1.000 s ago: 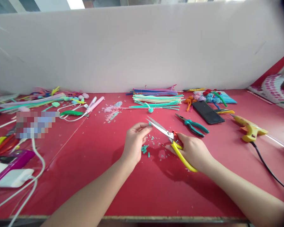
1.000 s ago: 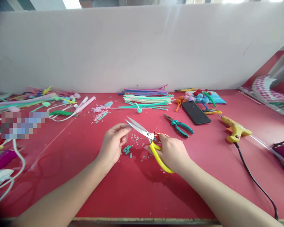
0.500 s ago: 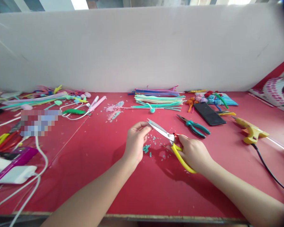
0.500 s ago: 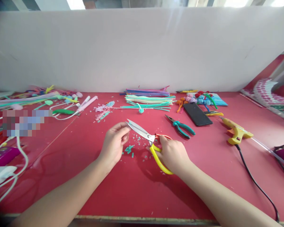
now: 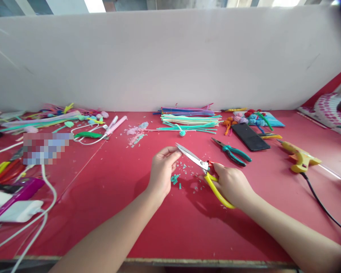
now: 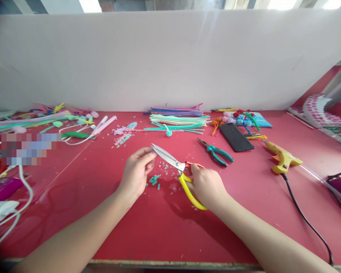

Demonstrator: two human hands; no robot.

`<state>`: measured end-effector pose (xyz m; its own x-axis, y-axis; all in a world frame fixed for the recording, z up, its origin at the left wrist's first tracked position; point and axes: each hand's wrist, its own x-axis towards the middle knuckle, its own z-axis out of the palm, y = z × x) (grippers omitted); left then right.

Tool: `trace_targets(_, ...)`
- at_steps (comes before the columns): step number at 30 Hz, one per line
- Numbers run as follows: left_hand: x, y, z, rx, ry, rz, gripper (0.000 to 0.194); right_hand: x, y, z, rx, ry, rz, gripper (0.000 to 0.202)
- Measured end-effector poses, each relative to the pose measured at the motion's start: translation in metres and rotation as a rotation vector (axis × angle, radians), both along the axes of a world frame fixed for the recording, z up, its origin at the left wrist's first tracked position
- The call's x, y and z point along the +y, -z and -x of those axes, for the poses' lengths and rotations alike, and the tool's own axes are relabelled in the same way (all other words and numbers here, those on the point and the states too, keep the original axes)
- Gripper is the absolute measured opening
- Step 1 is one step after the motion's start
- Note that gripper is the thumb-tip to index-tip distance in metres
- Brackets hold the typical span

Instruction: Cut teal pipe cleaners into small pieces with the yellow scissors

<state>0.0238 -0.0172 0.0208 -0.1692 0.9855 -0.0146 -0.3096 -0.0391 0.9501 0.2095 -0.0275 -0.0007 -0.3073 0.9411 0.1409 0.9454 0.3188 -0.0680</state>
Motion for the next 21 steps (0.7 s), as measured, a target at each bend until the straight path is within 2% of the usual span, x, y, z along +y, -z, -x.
trace_targets(15,-0.0011,-0.0016,0.0,0.039,0.001,-0.011,0.019,0.0027,-0.0036,-0.0019,0.052,0.079,0.057,0.034)
trace_targets(18,-0.0018,-0.0013,-0.0023,0.08,0.033,0.015,0.022,0.0041,-0.0047,-0.0022,0.126,0.082,0.068,0.033)
trace_targets(21,-0.0024,0.0006,-0.0049,0.193,0.117,0.046,0.024,0.0054,-0.0055,-0.002,0.287,0.055,0.119,0.03)
